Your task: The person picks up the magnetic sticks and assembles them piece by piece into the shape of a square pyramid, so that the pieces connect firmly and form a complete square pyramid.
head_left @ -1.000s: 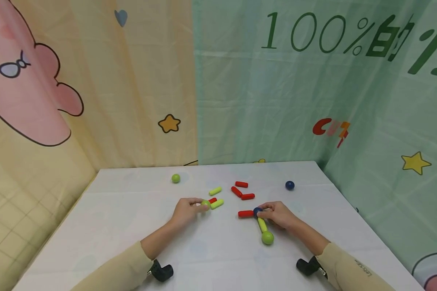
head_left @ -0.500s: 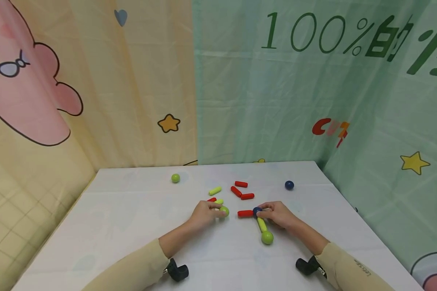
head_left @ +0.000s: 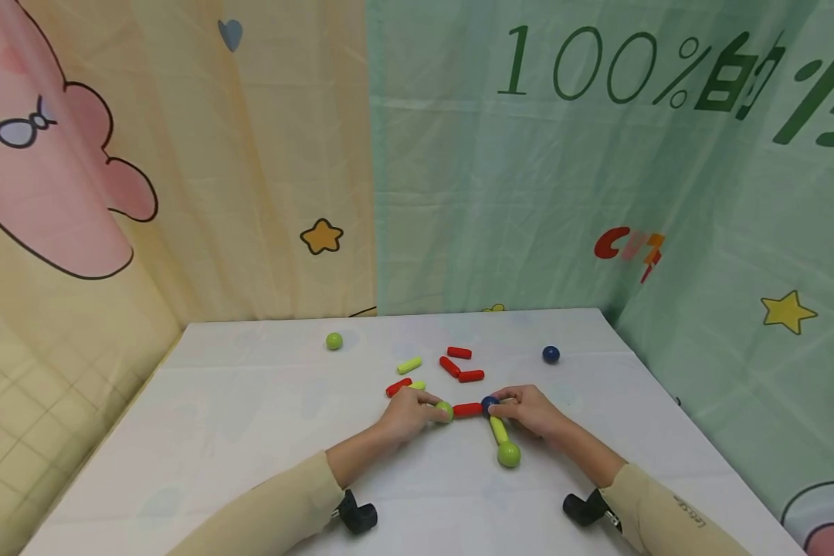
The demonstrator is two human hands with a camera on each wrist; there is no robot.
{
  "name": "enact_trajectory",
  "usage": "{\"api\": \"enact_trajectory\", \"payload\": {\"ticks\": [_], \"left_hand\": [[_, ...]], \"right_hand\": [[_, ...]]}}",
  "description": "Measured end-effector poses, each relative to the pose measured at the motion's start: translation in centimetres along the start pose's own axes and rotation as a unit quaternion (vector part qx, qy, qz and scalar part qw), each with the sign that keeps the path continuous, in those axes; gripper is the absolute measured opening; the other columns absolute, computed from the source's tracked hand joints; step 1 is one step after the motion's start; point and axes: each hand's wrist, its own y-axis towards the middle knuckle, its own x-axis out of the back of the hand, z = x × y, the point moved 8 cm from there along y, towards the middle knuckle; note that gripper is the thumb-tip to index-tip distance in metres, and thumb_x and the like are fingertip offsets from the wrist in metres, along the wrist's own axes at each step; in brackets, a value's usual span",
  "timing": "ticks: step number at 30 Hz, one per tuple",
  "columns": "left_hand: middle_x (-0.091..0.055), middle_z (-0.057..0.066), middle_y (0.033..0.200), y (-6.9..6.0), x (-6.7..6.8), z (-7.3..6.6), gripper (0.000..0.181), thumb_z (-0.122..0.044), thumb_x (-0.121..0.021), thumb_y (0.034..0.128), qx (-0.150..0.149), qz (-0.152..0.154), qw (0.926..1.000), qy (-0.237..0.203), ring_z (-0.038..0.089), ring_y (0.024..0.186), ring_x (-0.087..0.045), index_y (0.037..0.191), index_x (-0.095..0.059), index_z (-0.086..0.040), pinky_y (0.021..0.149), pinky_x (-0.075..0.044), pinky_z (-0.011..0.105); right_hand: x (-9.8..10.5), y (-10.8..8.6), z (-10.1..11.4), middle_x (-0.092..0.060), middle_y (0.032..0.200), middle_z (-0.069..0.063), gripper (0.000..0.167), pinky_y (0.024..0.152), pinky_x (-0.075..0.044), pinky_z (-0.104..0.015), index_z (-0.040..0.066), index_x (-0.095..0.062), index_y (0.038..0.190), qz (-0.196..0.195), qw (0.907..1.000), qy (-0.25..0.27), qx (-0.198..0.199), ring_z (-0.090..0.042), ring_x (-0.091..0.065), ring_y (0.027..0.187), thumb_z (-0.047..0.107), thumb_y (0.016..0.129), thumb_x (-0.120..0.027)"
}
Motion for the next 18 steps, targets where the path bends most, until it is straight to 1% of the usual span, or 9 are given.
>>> {"api": "enact_trajectory", "payload": {"ticks": [3,6,8,10,12,13,15,18], "left_hand": [[-0.067,0.004,0.114,0.0,-0.1,-0.1,0.026,-0.024,-0.080,0.0864,0.006,-0.002,1.0000,0.000,0.021,0.106,-0.051,0.108,-0.079,-0.010,0.070,-0.042,0.029],[-0.066,0.004,0.109,0.0,0.0,0.0,0.033,-0.027,-0.080,0.0861,0.010,-0.008,0.9999,0.010,0.020,0.097,-0.051,0.114,-0.076,-0.009,0.067,-0.041,0.029],[-0.065,0.003,0.099,-0.2,0.1,-0.2,0.039,-0.029,-0.080,0.0855,0.000,-0.022,0.9994,0.026,0.019,0.089,-0.053,0.118,-0.074,-0.009,0.065,-0.041,0.029],[-0.062,0.002,0.086,-0.4,0.3,-0.6,0.039,-0.031,-0.079,0.0850,-0.014,-0.041,0.9979,0.049,0.018,0.079,-0.053,0.118,-0.072,-0.010,0.062,-0.040,0.028],[-0.058,0.001,0.076,-0.9,0.1,-1.4,0.032,-0.032,-0.079,0.0854,-0.033,-0.050,0.9955,0.073,0.017,0.069,-0.052,0.111,-0.073,-0.013,0.059,-0.039,0.027],[-0.057,0.002,0.071,-1.2,-0.2,-1.8,0.027,-0.033,-0.079,0.0856,-0.044,-0.049,0.9942,0.085,0.017,0.065,-0.051,0.105,-0.073,-0.015,0.057,-0.039,0.027],[-0.056,0.001,0.069,-1.7,-1.1,-2.8,0.020,-0.035,-0.078,0.0866,-0.060,-0.027,0.9920,0.108,0.016,0.063,-0.051,0.095,-0.073,-0.018,0.055,-0.039,0.026],[-0.058,-0.002,0.071,-2.5,-3.3,-3.7,0.023,-0.042,-0.078,0.0862,-0.066,0.029,0.9884,0.133,0.014,0.067,-0.052,0.088,-0.076,-0.019,0.056,-0.041,0.026]], "right_hand": [[-0.1,0.0,0.0,-0.042,0.064,-0.001,0.043,0.053,-0.029,-0.027,0.005,-0.068,0.124,0.003,1.0000,-0.002,0.002,-0.019,-0.040,0.059,0.030,0.090,-0.075],[-0.1,0.2,-0.1,-0.042,0.064,0.000,0.043,0.054,-0.030,-0.026,0.006,-0.068,0.124,0.004,1.0000,-0.001,0.000,-0.019,-0.040,0.059,0.030,0.089,-0.076],[-0.1,0.2,-0.2,-0.043,0.064,-0.001,0.043,0.054,-0.030,-0.027,0.006,-0.069,0.124,0.003,1.0000,-0.003,0.000,-0.019,-0.040,0.059,0.031,0.089,-0.076],[-0.2,0.3,-0.2,-0.044,0.065,-0.001,0.042,0.054,-0.030,-0.026,0.007,-0.069,0.123,0.003,1.0000,-0.001,-0.003,-0.019,-0.040,0.058,0.031,0.089,-0.076],[-0.2,0.3,-0.3,-0.044,0.065,-0.001,0.041,0.052,-0.029,-0.026,0.008,-0.069,0.122,0.002,1.0000,-0.002,-0.006,-0.019,-0.039,0.056,0.031,0.089,-0.076],[-0.3,0.3,-0.3,-0.044,0.065,-0.001,0.041,0.052,-0.029,-0.026,0.008,-0.069,0.122,0.002,1.0000,-0.004,-0.007,-0.018,-0.039,0.055,0.031,0.089,-0.075],[-0.3,0.2,-0.3,-0.045,0.066,-0.001,0.041,0.051,-0.029,-0.026,0.009,-0.069,0.122,-0.001,0.9999,-0.007,-0.009,-0.018,-0.038,0.055,0.032,0.089,-0.075],[-0.3,0.1,-0.2,-0.046,0.068,-0.001,0.040,0.053,-0.030,-0.027,0.010,-0.070,0.122,-0.003,0.9999,-0.009,-0.004,-0.018,-0.040,0.058,0.032,0.089,-0.075]]}}
